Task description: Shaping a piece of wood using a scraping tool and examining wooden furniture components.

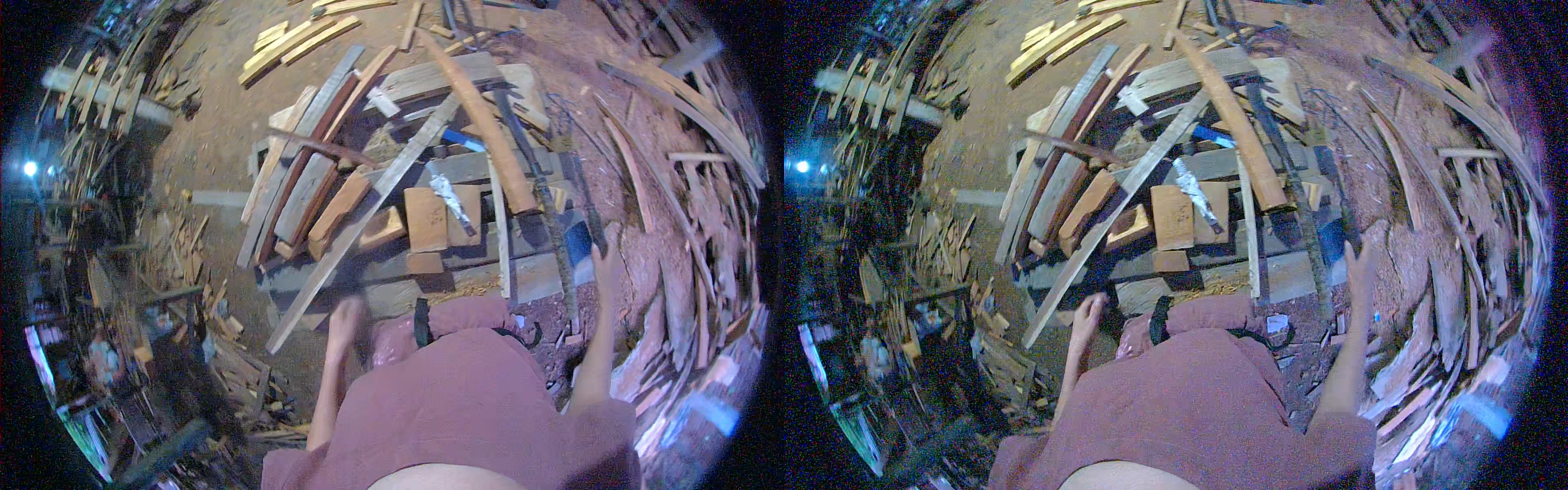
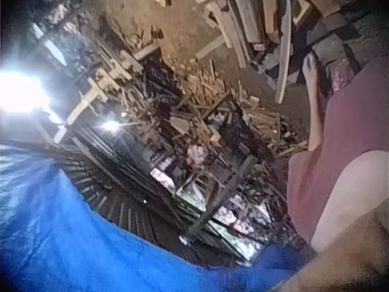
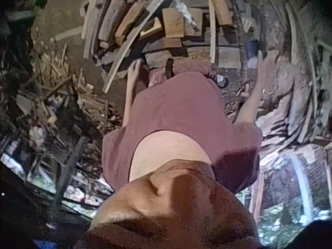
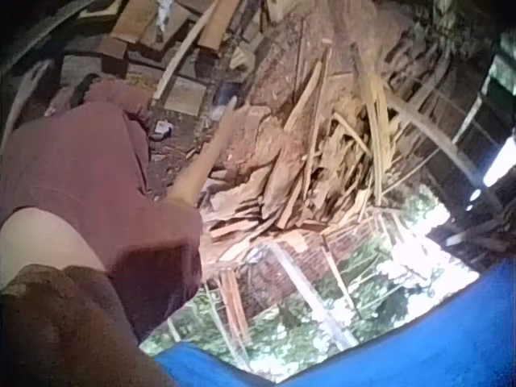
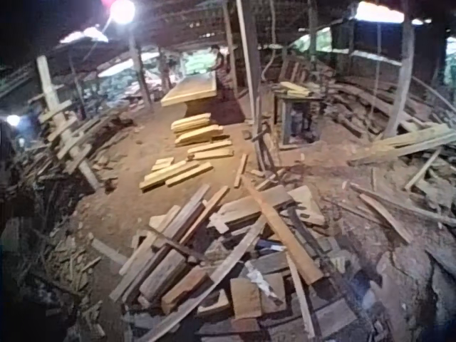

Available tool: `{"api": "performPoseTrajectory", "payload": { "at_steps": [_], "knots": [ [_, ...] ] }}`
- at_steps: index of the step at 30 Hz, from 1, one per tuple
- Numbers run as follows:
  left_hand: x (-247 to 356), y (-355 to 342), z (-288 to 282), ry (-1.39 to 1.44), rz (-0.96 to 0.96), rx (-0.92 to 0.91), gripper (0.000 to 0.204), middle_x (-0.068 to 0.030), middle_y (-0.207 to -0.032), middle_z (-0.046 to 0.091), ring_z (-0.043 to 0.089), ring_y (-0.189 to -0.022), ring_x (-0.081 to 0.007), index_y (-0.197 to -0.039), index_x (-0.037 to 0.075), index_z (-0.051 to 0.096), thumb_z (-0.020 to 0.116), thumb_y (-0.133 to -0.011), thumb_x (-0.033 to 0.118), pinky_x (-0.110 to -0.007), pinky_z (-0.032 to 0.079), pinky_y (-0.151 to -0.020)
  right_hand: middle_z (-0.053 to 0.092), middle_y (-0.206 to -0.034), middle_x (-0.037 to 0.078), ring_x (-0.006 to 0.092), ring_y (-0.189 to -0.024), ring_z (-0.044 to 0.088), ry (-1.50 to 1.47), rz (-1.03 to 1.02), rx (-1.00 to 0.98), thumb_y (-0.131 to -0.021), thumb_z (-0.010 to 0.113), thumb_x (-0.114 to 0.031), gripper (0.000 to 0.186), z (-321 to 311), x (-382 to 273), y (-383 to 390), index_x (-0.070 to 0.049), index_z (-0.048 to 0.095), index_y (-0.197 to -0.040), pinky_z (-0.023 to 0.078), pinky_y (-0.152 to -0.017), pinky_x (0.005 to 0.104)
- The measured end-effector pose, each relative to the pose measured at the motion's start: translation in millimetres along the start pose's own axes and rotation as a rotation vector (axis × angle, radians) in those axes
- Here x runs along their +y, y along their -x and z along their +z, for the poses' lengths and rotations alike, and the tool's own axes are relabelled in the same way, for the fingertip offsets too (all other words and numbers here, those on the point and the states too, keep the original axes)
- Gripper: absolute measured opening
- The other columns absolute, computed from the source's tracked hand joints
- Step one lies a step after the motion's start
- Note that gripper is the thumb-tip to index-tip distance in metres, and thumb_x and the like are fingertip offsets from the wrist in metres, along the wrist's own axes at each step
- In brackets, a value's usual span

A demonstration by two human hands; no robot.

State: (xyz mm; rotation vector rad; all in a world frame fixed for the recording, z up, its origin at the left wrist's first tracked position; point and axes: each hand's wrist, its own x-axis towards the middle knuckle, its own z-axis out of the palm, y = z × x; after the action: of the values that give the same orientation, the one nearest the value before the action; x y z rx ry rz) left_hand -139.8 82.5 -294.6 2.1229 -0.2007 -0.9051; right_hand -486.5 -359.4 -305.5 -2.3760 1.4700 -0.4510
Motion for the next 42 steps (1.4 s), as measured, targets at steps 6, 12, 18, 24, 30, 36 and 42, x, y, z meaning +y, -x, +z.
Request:
{"api": "performPoseTrajectory", "payload": {
  "at_steps": [6,12,18,24,30,36,42],
  "knots": [
    [163,14,49,-0.170,0.699,-0.136,0.044,-0.0168,-0.111,0.055,0.055,-0.103,-0.0282,-0.117,0.002,0.049,0.065,-0.077,0.012,-0.035,0.044,-0.087,0.059,-0.101,0.016,0.0295,-0.092,0.058,-0.139,-0.096,-0.228,-0.078,0.063,-0.020,0.033,-76,-156,2,-0.008,0.055,-0.107,0.045,-0.078,0.0377],
    [168,-3,106,-0.540,1.063,-0.032,0.070,-0.0156,-0.119,0.050,0.048,-0.112,-0.0305,-0.123,0.005,0.042,0.075,-0.064,0.021,-0.037,0.042,-0.092,0.059,-0.092,0.013,0.0297,-0.083,0.060,-0.265,-0.649,-0.580,-0.074,0.067,-0.023,0.035,-19,-266,26,-0.008,0.054,-0.101,0.049,-0.070,0.0345],
    [93,-6,42,-0.171,0.501,-0.003,0.039,-0.0135,-0.093,0.063,0.063,-0.087,-0.0261,-0.103,0.003,0.052,0.070,-0.069,0.010,-0.034,0.049,-0.075,0.055,-0.101,0.015,0.0305,-0.091,0.057,-0.634,-0.542,-0.920,-0.077,0.066,-0.031,0.045,59,-311,14,-0.008,0.049,-0.112,0.047,-0.076,0.0366],
    [39,25,-18,-0.135,0.192,0.400,0.027,-0.0102,-0.081,0.065,0.062,-0.075,-0.0154,-0.093,0.002,0.057,0.070,-0.076,0.018,-0.029,0.047,-0.069,0.053,-0.101,0.015,0.0311,-0.097,0.054,-0.317,-0.764,-0.662,-0.076,0.066,-0.022,0.041,223,-314,34,-0.009,0.050,-0.112,0.045,-0.079,0.0425],
    [21,33,-30,-0.079,0.183,0.574,0.031,-0.0104,-0.081,0.065,0.060,-0.073,-0.0153,-0.096,0.001,0.057,0.070,-0.075,0.020,-0.029,0.047,-0.068,0.054,-0.102,0.009,0.0319,-0.085,0.060,-0.046,-0.793,-0.681,-0.079,0.049,-0.011,0.022,224,-327,40,-0.014,0.057,-0.099,0.048,-0.069,0.0441],
    [25,22,-38,-0.072,0.194,0.533,0.029,-0.0136,-0.084,0.064,0.062,-0.077,-0.0216,-0.099,0.002,0.058,0.068,-0.076,0.015,-0.032,0.047,-0.070,0.055,-0.092,0.010,0.0302,-0.080,0.061,-0.089,-0.931,-0.663,-0.077,0.050,-0.010,0.017,158,-321,63,-0.012,0.059,-0.091,0.049,-0.063,0.0429],
    [38,13,-35,-0.123,0.134,0.449,0.023,-0.0148,-0.087,0.064,0.062,-0.082,-0.0252,-0.098,0.002,0.058,0.065,-0.077,0.012,-0.034,0.047,-0.073,0.054,-0.090,0.007,0.0260,-0.083,0.058,-0.172,-1.118,-0.622,-0.074,0.052,-0.011,0.020,122,-272,50,-0.014,0.058,-0.093,0.048,-0.067,0.0375]
  ]
}}
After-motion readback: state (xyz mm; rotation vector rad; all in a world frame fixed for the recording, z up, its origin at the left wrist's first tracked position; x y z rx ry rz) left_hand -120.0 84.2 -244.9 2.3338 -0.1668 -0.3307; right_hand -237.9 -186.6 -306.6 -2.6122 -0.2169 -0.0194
